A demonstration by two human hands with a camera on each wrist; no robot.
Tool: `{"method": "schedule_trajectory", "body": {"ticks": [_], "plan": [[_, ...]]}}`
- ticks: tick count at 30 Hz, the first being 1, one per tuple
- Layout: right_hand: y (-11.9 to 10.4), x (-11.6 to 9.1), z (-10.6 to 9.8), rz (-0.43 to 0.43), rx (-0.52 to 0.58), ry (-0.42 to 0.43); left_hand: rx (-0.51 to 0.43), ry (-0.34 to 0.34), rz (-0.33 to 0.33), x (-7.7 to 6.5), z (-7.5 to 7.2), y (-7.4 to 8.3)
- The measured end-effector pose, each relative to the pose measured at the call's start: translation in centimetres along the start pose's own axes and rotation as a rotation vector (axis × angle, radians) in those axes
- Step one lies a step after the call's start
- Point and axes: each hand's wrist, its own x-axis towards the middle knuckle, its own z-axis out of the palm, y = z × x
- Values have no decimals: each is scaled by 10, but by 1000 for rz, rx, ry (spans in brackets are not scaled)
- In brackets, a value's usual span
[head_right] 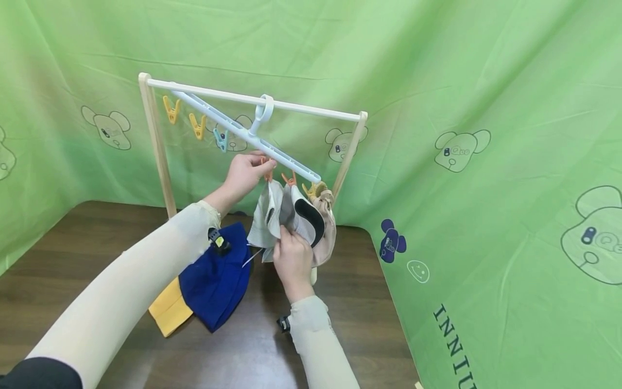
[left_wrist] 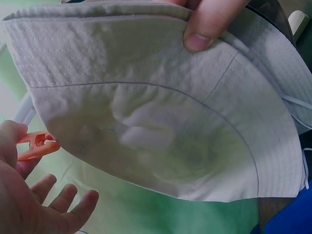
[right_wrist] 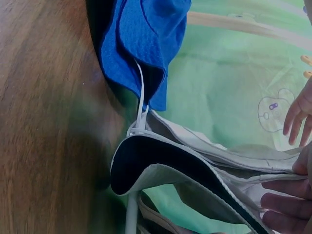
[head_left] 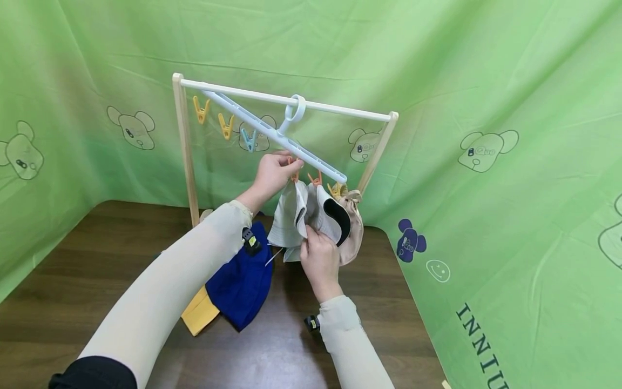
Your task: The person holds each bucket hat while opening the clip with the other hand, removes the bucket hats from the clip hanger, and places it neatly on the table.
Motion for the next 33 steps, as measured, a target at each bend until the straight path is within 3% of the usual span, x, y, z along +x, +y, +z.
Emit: {"method": "schedule_trajectory", "body": {"ticks": [33], "plan": [[9, -9, -15, -23, 77, 35, -12, -12, -38, 1, 0, 0]]}}
